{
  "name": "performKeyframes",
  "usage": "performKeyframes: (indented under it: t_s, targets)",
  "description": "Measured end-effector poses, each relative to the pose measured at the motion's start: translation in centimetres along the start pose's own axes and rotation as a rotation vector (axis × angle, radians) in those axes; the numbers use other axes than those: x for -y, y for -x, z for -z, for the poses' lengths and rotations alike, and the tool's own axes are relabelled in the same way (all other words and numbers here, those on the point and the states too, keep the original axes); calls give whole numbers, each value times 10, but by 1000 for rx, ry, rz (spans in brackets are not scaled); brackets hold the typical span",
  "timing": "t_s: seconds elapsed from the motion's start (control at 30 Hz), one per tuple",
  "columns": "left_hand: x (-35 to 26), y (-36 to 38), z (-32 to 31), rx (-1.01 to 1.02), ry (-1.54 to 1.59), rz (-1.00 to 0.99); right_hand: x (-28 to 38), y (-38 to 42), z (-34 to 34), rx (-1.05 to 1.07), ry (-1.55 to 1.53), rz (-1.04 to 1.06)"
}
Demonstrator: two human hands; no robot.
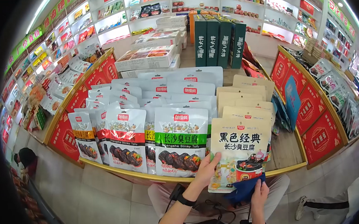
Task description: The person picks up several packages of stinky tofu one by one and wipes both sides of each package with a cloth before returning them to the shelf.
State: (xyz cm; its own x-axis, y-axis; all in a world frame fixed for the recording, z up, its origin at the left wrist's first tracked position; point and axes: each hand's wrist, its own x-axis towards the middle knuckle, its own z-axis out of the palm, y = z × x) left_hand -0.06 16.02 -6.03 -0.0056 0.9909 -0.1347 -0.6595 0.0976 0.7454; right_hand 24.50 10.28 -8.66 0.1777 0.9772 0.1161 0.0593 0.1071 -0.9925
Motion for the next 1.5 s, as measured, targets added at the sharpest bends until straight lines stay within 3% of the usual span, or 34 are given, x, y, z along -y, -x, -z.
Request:
performKeyframes:
  t_s: [0.1, 0.13, 0.2, 0.23, 0.3, 0.4, 0.43, 0.5, 0.53, 0.57, 0.63, 0.67, 0.7, 0.77, 0.8, 0.83, 0.87, 0.9, 1.0, 1.17, 1.27, 1.5]
  targets:
    - [-4, 0, -2, 82, -95, -50, 9, -6, 22, -140, 155, 129]
    - [-6, -1, -1, -12, -287, -8, 21, -6, 27, -139, 163, 115]
    - [-8, 0, -6, 167, -132, -90, 63, -7, 36, -241, 274, 298]
    - [-14, 2, -13, 223, -106, -118, 84, -7, 38, -252, 288, 284]
    - [-16, 2, -12, 341, -199, -124, 124, -9, 34, -64, 409, 621]
    - [-8, -1, -7, 497, -92, -117, 151, -19, -1, 235, 326, 787]
    - [1, 0, -1, 438, 24, -131, 154, -22, -24, 313, 309, 840]
    - [-8, 13, 5, 205, 88, 131, 139, -22, -52, 543, 383, 837]
    - [-2, 19, 23, 286, 188, 158, 136, -20, -72, 604, 362, 823]
    - [-7, 32, 29, 414, -213, -27, 128, -19, -87, 647, 368, 839]
    - [-16, 53, 17, 390, 1, -239, 111, -16, -111, 692, 338, 809]
    - [-33, 53, 16, 345, -392, -345, 105, -15, -116, 684, 370, 830]
    - [-30, 67, 13, 260, -146, -420, 99, -14, -120, 678, 405, 855]
    - [-24, 69, 30, 39, -600, -410, 91, -7, -125, 706, 469, 832]
    - [-5, 63, 62, 119, -881, -487, 89, -4, -127, 651, 534, 866]
    - [19, 54, 86, 115, -878, -480, 86, -3, -128, 592, 599, 903]
    - [42, 47, 108, 138, -558, -377, 80, -2, -127, 598, 663, 885]
    - [47, 45, 109, 156, -237, -272, 80, -2, -127, 603, 666, 881]
    - [35, 50, 88, 128, 137, -198, 80, -6, -129, 570, 832, 833]
    - [-2, 62, 44, 149, 129, -245, 82, -8, -136, 531, 777, 765]
    - [-7, 62, 39, 74, -64, -299, 82, -10, -137, 467, 785, 759]
    - [-6, 49, 34, 91, 47, -318, 78, -14, -130, 435, 824, 767]
